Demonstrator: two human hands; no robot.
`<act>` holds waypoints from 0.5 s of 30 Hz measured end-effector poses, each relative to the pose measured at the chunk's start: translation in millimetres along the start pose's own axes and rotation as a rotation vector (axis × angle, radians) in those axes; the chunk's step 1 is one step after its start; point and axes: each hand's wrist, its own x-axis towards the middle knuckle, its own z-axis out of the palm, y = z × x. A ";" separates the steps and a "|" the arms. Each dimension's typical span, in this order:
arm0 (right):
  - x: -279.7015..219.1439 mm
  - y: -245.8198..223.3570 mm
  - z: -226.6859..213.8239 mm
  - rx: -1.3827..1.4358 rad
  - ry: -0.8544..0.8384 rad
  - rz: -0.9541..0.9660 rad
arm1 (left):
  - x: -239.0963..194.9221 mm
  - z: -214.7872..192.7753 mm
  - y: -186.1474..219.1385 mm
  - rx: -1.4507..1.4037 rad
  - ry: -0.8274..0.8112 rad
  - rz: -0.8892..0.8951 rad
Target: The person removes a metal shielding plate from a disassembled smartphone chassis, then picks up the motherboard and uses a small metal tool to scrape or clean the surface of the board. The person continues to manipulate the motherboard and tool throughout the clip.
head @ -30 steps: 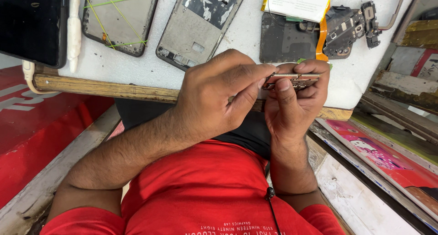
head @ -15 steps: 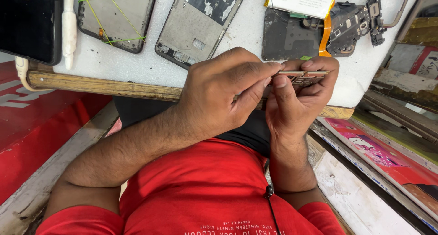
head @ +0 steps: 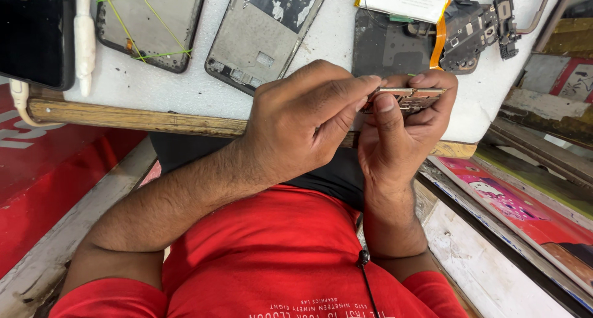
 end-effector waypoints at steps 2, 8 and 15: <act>-0.6 -0.4 1.1 -0.002 0.001 0.001 | -0.1 0.0 0.5 0.006 0.000 -0.014; -0.5 0.1 1.5 0.007 -0.002 -0.003 | 0.7 -0.4 2.1 -0.009 -0.004 -0.033; -0.6 2.1 -0.2 -0.039 0.006 -0.030 | 0.7 1.2 3.6 0.000 0.006 -0.028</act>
